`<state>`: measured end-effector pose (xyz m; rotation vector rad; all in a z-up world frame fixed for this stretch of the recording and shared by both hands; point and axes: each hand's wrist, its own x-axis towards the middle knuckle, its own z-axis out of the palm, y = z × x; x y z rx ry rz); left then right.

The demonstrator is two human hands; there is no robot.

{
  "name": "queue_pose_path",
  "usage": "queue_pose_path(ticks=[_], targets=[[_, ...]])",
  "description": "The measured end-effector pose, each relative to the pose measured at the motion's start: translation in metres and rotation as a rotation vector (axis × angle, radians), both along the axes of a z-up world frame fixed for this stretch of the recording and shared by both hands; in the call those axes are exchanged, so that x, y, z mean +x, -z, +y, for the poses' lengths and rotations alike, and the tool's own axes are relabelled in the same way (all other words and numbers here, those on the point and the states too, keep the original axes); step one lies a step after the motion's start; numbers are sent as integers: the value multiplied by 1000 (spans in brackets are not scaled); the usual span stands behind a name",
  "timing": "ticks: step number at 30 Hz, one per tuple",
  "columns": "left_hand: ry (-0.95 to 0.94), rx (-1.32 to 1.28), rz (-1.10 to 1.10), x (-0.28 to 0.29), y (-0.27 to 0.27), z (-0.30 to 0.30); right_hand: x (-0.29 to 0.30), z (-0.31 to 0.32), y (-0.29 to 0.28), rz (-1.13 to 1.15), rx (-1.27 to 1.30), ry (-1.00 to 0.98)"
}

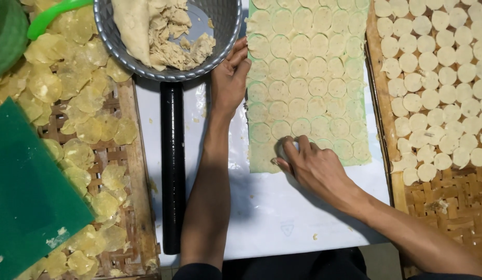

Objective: Flattening dough with a rolling pin, cutting out circular shapes using a cutter, and placing them onto a tray.

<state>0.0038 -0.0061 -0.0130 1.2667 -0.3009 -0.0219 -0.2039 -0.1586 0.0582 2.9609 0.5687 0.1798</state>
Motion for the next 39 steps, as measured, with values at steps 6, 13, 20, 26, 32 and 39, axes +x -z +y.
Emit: queue_pose_path(ticks=[6, 13, 20, 26, 32, 39], targets=[[13, -3, 3, 1, -2, 1, 4, -2, 5, -12, 23, -1], [11, -49, -7, 3, -2, -1, 3, 6, -13, 170, 218, 95], [8, -10, -12, -1, -5, 0, 8, 36, -4, 78, 206, 41], [30, -22, -14, -3, -8, 0, 13, 35, 2, -44, 14, -19], [23, -2, 1, -1, -3, 0, 17, 31, 2, -21, 44, -106], [4, 14, 60, 0, -3, 4, 17, 27, 6, -53, 111, -99]])
